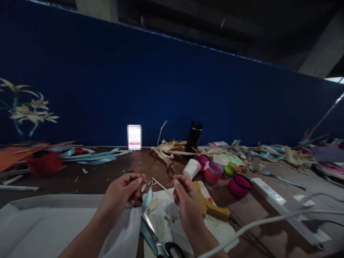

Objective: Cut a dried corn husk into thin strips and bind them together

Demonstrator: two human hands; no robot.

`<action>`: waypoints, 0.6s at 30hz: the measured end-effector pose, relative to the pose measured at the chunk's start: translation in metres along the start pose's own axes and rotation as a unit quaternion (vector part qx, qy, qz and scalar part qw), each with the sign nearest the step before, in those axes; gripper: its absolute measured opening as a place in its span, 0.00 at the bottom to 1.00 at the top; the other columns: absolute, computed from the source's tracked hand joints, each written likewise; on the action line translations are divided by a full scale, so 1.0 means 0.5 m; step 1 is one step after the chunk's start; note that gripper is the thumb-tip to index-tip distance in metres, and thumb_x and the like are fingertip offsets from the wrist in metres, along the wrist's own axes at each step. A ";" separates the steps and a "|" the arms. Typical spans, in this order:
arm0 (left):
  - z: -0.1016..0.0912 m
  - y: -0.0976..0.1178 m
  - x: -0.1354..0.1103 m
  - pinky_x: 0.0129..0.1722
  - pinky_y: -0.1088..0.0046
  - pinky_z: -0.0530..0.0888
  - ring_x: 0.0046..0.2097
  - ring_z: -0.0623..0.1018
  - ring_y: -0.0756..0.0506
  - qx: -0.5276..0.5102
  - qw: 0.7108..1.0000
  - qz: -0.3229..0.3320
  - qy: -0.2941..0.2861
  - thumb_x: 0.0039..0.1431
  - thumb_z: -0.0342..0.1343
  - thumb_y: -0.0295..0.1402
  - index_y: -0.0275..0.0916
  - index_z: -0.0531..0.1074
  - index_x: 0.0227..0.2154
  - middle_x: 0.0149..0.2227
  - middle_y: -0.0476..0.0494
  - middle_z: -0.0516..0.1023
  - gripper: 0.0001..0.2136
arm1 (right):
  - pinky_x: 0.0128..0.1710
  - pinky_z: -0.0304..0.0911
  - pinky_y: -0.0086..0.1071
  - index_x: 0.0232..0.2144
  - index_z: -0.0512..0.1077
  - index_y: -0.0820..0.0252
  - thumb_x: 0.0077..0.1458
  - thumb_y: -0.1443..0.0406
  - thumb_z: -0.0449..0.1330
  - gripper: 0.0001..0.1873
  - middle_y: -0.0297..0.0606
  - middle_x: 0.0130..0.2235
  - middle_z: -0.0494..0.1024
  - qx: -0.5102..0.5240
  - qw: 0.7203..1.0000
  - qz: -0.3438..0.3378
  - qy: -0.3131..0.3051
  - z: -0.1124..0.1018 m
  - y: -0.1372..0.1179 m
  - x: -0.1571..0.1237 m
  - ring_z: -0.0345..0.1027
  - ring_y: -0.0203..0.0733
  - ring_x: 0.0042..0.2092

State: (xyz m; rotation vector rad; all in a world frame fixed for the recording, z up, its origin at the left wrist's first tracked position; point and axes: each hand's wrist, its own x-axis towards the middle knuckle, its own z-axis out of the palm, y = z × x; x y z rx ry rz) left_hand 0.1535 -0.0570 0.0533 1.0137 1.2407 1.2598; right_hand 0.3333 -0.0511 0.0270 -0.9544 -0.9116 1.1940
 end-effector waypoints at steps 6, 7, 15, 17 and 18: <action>-0.009 -0.022 0.020 0.16 0.83 0.58 0.18 0.63 0.55 0.047 0.999 -0.011 0.026 0.44 0.58 0.42 0.36 0.72 0.30 0.17 0.53 0.68 0.15 | 0.18 0.49 0.21 0.36 0.67 0.60 0.49 0.59 0.59 0.13 0.29 0.24 0.65 -0.013 1.000 -0.021 0.011 0.000 -0.001 0.001 0.54 0.27 0.21; -0.010 -0.027 0.023 0.16 0.82 0.59 0.18 0.64 0.55 0.065 0.997 -0.010 0.033 0.44 0.57 0.42 0.36 0.72 0.30 0.17 0.52 0.68 0.14 | 0.18 0.49 0.21 0.36 0.67 0.60 0.49 0.59 0.59 0.14 0.29 0.24 0.65 -0.021 0.999 -0.022 0.015 -0.001 -0.003 0.002 0.54 0.28 0.21; 0.013 -0.027 0.021 0.15 0.79 0.61 0.16 0.65 0.53 0.134 0.988 -0.053 0.059 0.40 0.57 0.35 0.39 0.69 0.22 0.14 0.54 0.68 0.06 | 0.21 0.55 0.25 0.36 0.69 0.62 0.50 0.59 0.56 0.13 0.34 0.26 0.71 -0.229 0.971 -0.061 -0.040 -0.007 -0.082 0.016 0.60 0.32 0.23; 0.014 -0.030 0.024 0.16 0.79 0.61 0.16 0.65 0.53 0.135 0.987 -0.059 0.057 0.40 0.56 0.34 0.39 0.68 0.21 0.15 0.54 0.68 0.05 | 0.24 0.56 0.27 0.34 0.71 0.61 0.50 0.60 0.56 0.11 0.35 0.27 0.73 -0.321 0.940 -0.083 -0.079 -0.009 -0.098 0.023 0.62 0.34 0.24; 0.013 -0.033 0.026 0.16 0.79 0.61 0.16 0.65 0.52 0.138 0.987 -0.059 0.054 0.41 0.55 0.33 0.39 0.68 0.21 0.15 0.54 0.68 0.04 | 0.25 0.56 0.27 0.33 0.71 0.60 0.50 0.60 0.55 0.10 0.35 0.28 0.74 -0.365 0.921 -0.099 -0.089 -0.009 -0.103 0.026 0.63 0.35 0.25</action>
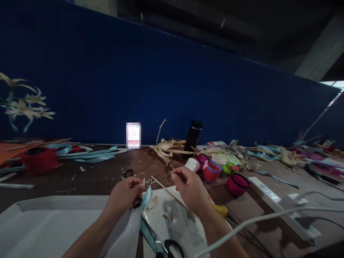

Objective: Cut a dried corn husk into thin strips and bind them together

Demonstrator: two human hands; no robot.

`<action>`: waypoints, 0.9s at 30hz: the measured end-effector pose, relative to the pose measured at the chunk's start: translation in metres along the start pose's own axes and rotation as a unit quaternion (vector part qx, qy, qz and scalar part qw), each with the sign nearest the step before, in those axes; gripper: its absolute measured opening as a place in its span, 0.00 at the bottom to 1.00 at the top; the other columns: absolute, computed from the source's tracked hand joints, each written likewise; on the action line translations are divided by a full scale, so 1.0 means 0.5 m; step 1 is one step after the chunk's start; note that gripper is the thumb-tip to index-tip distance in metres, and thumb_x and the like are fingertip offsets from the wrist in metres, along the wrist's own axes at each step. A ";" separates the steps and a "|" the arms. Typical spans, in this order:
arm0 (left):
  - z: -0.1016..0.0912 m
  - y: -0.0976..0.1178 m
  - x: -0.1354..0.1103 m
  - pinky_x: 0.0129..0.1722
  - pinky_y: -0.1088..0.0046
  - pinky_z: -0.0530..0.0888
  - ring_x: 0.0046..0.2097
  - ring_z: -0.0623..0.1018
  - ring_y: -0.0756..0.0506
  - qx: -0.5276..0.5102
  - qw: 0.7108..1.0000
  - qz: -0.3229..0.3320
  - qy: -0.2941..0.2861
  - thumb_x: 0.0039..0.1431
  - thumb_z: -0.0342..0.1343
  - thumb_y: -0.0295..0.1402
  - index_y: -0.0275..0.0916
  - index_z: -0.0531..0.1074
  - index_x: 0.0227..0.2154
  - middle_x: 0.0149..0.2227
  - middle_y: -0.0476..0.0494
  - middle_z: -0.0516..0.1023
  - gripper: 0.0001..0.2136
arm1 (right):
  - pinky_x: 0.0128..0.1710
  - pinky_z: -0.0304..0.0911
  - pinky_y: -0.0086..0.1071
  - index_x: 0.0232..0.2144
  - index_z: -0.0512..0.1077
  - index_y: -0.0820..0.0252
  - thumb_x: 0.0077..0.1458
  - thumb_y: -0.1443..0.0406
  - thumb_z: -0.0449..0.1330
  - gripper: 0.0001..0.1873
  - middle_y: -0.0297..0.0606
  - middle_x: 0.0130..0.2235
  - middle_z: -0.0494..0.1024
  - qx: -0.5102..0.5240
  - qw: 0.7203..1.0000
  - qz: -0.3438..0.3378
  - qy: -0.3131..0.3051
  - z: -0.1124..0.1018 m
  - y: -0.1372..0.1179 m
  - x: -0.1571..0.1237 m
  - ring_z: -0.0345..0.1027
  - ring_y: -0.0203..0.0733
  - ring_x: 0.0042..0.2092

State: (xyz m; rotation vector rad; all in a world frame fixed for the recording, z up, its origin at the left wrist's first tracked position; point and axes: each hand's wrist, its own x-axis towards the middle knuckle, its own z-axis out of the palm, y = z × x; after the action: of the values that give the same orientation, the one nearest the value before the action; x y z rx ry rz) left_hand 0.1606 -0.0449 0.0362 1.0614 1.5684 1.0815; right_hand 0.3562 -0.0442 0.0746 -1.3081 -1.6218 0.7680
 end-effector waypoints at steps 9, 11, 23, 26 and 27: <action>-0.012 -0.042 0.026 0.20 0.77 0.65 0.20 0.71 0.49 0.042 0.999 0.016 -0.026 0.41 0.53 0.32 0.39 0.69 0.22 0.18 0.48 0.74 0.03 | 0.29 0.53 0.29 0.31 0.72 0.57 0.53 0.62 0.52 0.09 0.35 0.29 0.75 -0.136 0.989 -0.051 0.001 0.024 -0.010 0.014 0.65 0.38 0.30; -0.013 -0.047 0.028 0.19 0.77 0.64 0.20 0.71 0.49 0.064 0.997 0.030 -0.026 0.41 0.52 0.31 0.39 0.69 0.20 0.18 0.48 0.74 0.03 | 0.30 0.53 0.29 0.30 0.72 0.57 0.53 0.63 0.53 0.09 0.35 0.28 0.75 -0.149 0.987 -0.062 -0.005 0.035 -0.021 0.021 0.65 0.38 0.30; -0.013 -0.041 0.012 0.22 0.77 0.60 0.24 0.72 0.48 0.226 0.970 0.089 -0.002 0.44 0.51 0.30 0.40 0.69 0.19 0.21 0.47 0.74 0.04 | 0.26 0.48 0.30 0.29 0.72 0.56 0.53 0.62 0.53 0.09 0.36 0.30 0.76 -0.328 0.943 -0.046 -0.016 0.029 -0.032 0.049 0.66 0.39 0.30; -0.011 -0.045 0.014 0.25 0.78 0.60 0.26 0.72 0.49 0.274 0.956 0.107 0.012 0.45 0.51 0.28 0.40 0.70 0.21 0.24 0.48 0.75 0.04 | 0.27 0.48 0.30 0.29 0.72 0.56 0.54 0.62 0.52 0.09 0.36 0.30 0.77 -0.360 0.931 -0.042 -0.050 0.034 -0.031 0.045 0.67 0.40 0.31; -0.010 -0.046 0.015 0.25 0.79 0.60 0.27 0.72 0.50 0.286 0.952 0.106 0.016 0.46 0.50 0.27 0.40 0.71 0.22 0.24 0.48 0.76 0.05 | 0.27 0.48 0.30 0.29 0.72 0.55 0.54 0.62 0.52 0.09 0.36 0.31 0.77 -0.363 0.929 -0.046 -0.062 0.038 -0.031 0.043 0.67 0.40 0.32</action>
State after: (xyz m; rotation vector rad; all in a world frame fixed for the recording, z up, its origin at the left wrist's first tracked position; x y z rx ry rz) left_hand 0.1509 -0.0441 0.0136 1.6350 1.8813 0.7908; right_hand 0.3315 -0.0263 0.0859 -1.6873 -2.1631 0.1749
